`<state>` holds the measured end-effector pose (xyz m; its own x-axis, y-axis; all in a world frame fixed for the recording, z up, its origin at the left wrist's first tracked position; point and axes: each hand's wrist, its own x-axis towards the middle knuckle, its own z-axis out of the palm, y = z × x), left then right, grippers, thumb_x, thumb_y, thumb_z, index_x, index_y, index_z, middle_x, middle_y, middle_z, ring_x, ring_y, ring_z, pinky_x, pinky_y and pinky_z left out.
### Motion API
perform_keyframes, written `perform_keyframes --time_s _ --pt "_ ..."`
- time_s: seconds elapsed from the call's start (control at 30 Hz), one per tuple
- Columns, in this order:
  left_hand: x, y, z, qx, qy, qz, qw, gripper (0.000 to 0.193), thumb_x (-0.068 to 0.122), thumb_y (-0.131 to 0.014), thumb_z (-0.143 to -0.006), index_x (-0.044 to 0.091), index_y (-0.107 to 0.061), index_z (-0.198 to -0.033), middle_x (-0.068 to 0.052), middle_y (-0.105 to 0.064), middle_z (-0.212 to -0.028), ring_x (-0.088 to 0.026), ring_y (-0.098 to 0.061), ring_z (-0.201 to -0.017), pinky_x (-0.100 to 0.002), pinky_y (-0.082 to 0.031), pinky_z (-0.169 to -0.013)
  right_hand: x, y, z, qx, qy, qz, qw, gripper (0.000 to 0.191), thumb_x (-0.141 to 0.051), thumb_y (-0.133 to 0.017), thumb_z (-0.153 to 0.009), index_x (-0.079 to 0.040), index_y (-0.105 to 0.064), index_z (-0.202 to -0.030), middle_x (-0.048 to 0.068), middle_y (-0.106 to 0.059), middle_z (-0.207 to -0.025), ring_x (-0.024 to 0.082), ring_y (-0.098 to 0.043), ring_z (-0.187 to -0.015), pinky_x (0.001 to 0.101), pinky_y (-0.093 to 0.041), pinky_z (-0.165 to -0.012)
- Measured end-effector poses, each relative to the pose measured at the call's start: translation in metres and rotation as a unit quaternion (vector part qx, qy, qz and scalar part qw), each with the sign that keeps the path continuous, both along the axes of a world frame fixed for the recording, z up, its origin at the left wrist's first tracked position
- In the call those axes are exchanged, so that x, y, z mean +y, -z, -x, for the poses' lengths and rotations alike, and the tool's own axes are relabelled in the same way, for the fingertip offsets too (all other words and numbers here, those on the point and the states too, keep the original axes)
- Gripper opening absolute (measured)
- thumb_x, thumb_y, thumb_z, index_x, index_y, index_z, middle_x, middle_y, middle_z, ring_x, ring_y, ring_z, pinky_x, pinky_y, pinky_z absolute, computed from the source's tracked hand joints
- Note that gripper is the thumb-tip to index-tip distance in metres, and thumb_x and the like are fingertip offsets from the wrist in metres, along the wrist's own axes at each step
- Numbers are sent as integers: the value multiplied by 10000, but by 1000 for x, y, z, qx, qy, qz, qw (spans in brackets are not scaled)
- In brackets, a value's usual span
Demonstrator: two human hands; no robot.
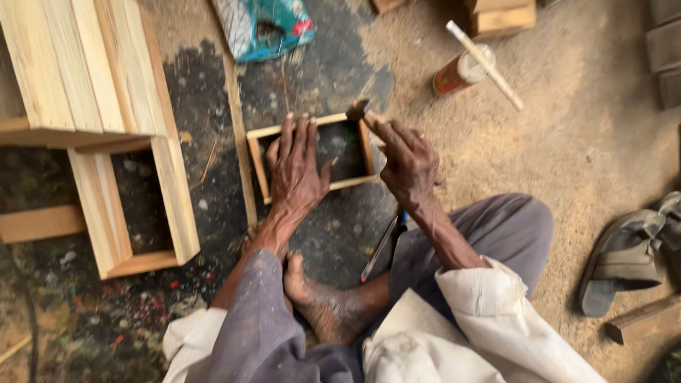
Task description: The person assembles a small rectangular wooden frame by applying glue to the edges of wooden planks and joining them. They use a hammer to drive nails into the corners to secure the joints, repeatedly adjusting the pieces to ensure alignment.
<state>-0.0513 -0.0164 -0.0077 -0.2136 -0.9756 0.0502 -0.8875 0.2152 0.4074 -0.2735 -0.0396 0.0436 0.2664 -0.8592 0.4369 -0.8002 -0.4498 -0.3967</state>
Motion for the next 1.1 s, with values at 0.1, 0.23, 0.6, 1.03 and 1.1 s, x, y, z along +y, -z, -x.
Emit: perform_keyframes --time_s 0.1,0.23,0.6,1.03,1.1 --pt "0 2 14 38 7 18 999 793 437 -656 -957 -44 -397 -1531 -242 -351 -1613 -406 -250 -1528 -537 -272 -1160 -5 -3 -12 13 -64 66 996 442 -30 -765 -934 -103 -662 -1357 113 -696 -1304 300 -714 -1138 451 -600 -941" --pt "5 5 23 47 10 -15 999 668 350 -654 -977 -31 -467 -1493 -192 -490 -1515 -362 -380 -1484 -518 -282 -1225 -5 -2 -43 -45 -139 34 989 511 57 -736 -895 -97 -641 -1373 159 -719 -1296 298 -713 -1110 416 -617 -902" --pt "6 25 26 112 7 -17 994 599 382 -646 -985 -4 -507 -1421 -182 -565 -1399 -305 -467 -1377 -516 -279 -1215 -29 15 -80 42 -210 -18 977 700 -77 -780 -648 -93 -648 -1335 133 -683 -1314 310 -651 -990 419 -600 -784" --pt "-2 -2 10 62 32 4 998 644 325 -679 -926 60 -469 -1474 -217 -311 -1633 -381 -252 -1529 -578 -241 -1177 14 -32 -34 -38 -78 -101 991 571 44 -700 -911 -171 -638 -1436 87 -704 -1280 219 -710 -1013 374 -618 -763" --pt "-1 -6 -2 105 21 3 994 674 356 -647 -1007 86 -380 -1564 -185 -252 -1701 -376 -200 -1580 -583 -220 -1211 44 -52 2 -68 -24 -99 993 546 49 -724 -916 -141 -644 -1422 80 -732 -1233 224 -732 -1016 374 -632 -858"
